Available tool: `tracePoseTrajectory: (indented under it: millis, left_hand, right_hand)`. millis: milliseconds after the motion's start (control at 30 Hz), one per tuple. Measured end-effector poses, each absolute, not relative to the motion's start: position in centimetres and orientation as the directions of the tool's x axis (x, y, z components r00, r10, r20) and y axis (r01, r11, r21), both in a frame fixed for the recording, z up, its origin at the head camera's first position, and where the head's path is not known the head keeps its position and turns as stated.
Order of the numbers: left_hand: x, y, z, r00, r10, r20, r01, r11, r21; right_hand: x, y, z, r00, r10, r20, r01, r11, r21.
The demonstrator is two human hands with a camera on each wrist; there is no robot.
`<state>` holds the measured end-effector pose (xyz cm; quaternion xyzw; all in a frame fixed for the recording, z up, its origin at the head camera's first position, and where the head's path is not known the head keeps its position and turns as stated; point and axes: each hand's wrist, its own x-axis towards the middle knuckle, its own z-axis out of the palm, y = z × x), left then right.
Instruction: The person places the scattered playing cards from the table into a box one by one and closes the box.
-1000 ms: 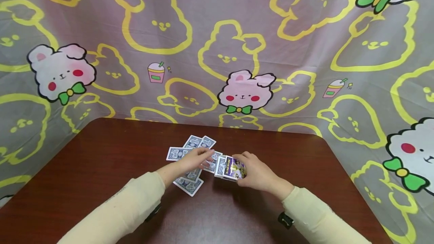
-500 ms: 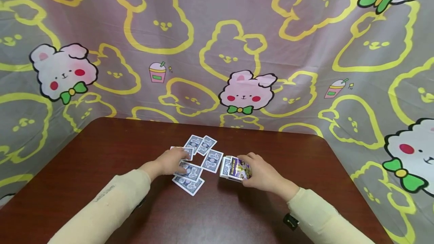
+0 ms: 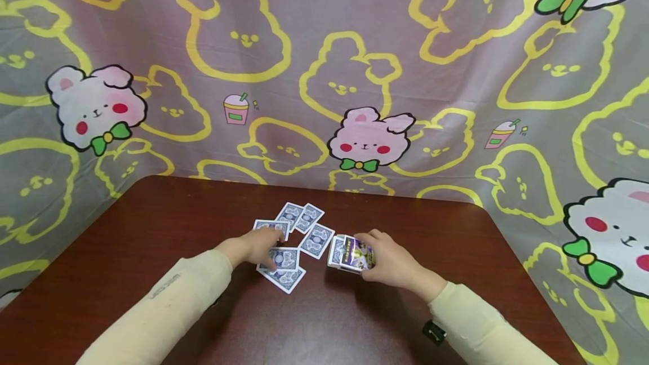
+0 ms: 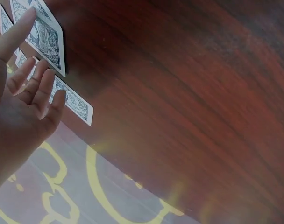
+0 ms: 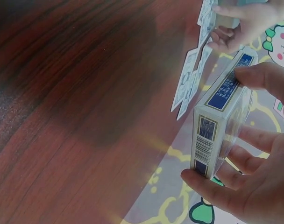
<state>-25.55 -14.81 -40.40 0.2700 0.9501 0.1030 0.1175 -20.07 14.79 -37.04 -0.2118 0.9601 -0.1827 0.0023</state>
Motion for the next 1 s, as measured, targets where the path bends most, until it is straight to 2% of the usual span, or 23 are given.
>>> tracePoseTrajectory:
  millis: [267,500,733,867,1000]
  left_hand:
    - [-25.1,-15.4,-40.7,-0.852,0.503,-0.144,0.435,0.834,0.338]
    - [-24.9,-15.6,-40.7,-0.824,0.558,-0.097,0.516,0.811,0.275]
    - [-24.9,-16.1,-40.5,-0.791,0.604,-0.096,0.539,0.763,0.358]
    - [-24.9,-16.7,-40.0,-0.802,0.593,-0.073,0.502,0.735,0.456]
    - [-25.0,-16.9,-39.4,-0.848,0.528,-0.046,0.378,0.663,0.646]
  right_hand:
    - [-20.0,14.6,-37.0,-0.91,-0.409,0.065,-0.405,0.846,-0.347]
    - [-20.0,14.6,-37.0,-0.912,-0.405,0.069,-0.403,0.85,-0.341]
    - [-19.9,14.6,-36.9,-0.908,-0.413,0.075,-0.412,0.844,-0.344]
    - [-19.9,14.6,-36.9,-0.908,-0.413,0.074,-0.413,0.846,-0.338]
    - [-19.8,14.6,-36.9,-0.909,-0.41,0.076,-0.411,0.848,-0.334]
